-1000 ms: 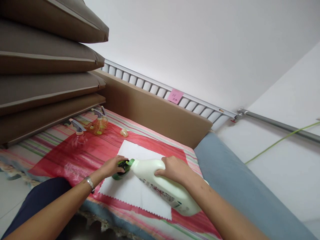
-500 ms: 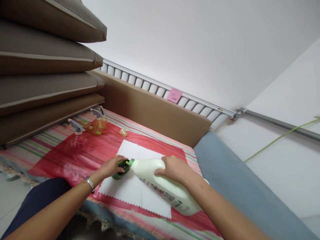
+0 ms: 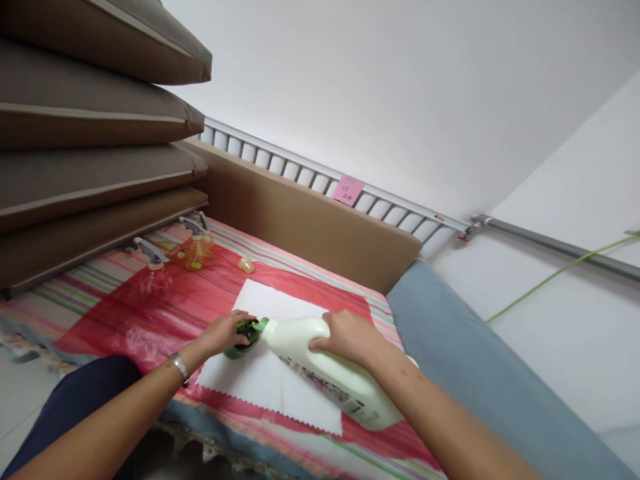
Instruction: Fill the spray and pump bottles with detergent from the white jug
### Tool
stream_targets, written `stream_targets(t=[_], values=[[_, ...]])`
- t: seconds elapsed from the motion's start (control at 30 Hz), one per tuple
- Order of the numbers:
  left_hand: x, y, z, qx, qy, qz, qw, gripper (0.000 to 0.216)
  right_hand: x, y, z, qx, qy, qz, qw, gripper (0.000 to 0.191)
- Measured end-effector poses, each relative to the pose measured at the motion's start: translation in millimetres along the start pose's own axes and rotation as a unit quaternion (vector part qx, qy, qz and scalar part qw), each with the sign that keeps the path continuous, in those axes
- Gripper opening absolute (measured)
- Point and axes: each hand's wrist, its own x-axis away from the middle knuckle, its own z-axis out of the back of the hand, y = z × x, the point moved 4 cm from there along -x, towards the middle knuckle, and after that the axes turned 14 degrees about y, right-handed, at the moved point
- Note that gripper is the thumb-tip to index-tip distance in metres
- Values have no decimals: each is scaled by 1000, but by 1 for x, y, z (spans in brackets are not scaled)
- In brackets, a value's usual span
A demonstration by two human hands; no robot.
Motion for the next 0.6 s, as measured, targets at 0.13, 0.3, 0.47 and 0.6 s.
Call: stream_targets(t=[0.13, 0.3, 0.47, 0.6], values=[[1, 1, 0, -3, 0, 1, 1000, 55, 0, 0, 0, -3, -7, -5, 1000, 48], [1, 2, 0, -7, -3, 5, 1000, 55, 0, -1, 3, 0, -10, -6, 1000, 47], [1, 4, 2, -9, -5, 3, 1000, 56, 0, 0, 2, 0, 0, 1, 1000, 48], [2, 6, 3, -10, -5, 2, 1000, 55, 0, 2, 1, -9, 0, 0, 1000, 48]])
